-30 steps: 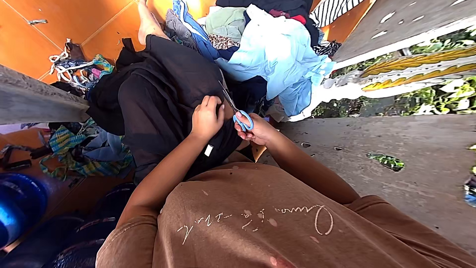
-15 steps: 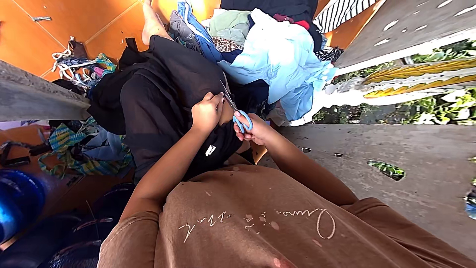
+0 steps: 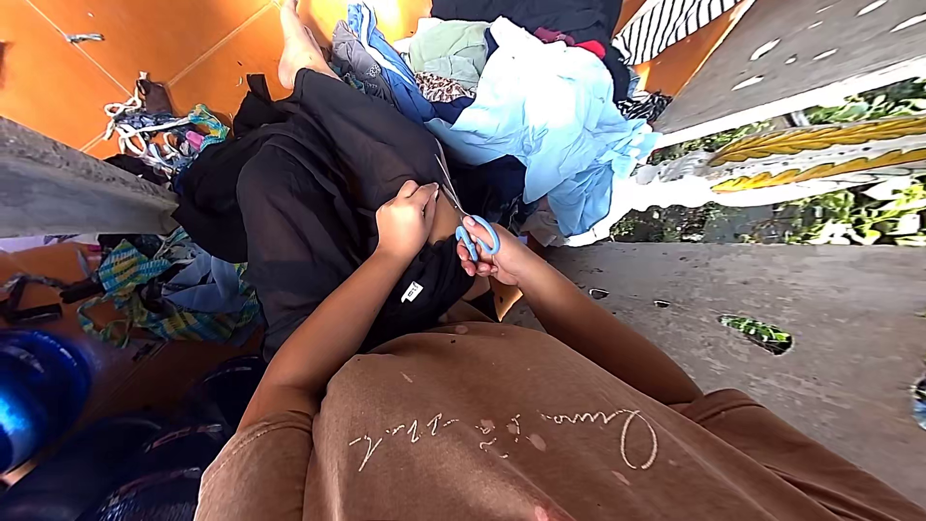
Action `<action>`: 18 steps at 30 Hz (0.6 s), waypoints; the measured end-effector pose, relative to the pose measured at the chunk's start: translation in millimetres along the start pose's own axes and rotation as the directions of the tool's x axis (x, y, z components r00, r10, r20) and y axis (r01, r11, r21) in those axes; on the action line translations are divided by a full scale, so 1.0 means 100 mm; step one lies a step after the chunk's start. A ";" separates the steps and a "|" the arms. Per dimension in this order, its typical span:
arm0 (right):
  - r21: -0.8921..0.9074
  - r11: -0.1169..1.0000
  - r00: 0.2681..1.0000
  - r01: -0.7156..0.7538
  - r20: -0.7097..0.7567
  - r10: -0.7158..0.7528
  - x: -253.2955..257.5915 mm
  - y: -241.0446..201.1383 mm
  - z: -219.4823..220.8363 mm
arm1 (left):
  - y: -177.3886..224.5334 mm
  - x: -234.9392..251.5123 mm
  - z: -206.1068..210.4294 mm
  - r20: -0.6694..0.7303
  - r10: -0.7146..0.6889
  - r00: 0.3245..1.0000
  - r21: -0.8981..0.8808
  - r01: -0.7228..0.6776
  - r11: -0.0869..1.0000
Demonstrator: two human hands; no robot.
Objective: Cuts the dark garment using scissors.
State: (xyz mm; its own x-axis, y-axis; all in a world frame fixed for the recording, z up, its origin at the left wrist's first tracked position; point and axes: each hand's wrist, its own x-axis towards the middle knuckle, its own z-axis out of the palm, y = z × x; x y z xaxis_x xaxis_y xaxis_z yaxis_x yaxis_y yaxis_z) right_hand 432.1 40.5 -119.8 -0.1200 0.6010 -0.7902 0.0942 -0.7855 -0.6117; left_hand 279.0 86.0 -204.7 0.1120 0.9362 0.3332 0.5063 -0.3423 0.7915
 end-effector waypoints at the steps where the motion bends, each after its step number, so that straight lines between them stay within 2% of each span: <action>1: -0.011 1.000 1.000 -0.004 -0.013 0.004 0.00 -0.01 0.02 | -0.01 0.00 0.01 -0.017 0.009 1.000 -0.005 -0.009 1.000; 5: -0.040 0.999 0.998 -0.001 -0.069 -0.002 -0.01 -0.02 0.08 | -0.03 -0.01 0.03 -0.050 0.027 0.998 -0.013 -0.027 1.000; 12: 0.010 1.000 0.997 0.000 -0.072 0.001 -0.02 0.04 0.08 | -0.03 -0.02 0.03 -0.057 0.045 0.997 -0.016 -0.046 0.999; 15: 0.044 0.999 0.999 -0.015 -0.030 0.016 -0.01 0.05 0.03 | -0.03 -0.02 0.02 -0.061 0.054 0.997 -0.021 -0.055 0.998; 18: 0.048 0.999 0.996 0.024 0.090 -0.028 0.00 0.08 -0.05 | -0.03 -0.02 0.01 -0.061 0.051 0.997 -0.033 -0.053 0.998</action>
State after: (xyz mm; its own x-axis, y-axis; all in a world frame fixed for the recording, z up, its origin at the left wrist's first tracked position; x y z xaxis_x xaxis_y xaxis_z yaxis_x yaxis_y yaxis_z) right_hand 438.0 34.5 -125.0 -0.2107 0.6071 -0.7662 0.0442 -0.7771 -0.6278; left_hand 278.4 85.4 -208.6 0.0850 0.9107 0.4042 0.4712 -0.3941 0.7891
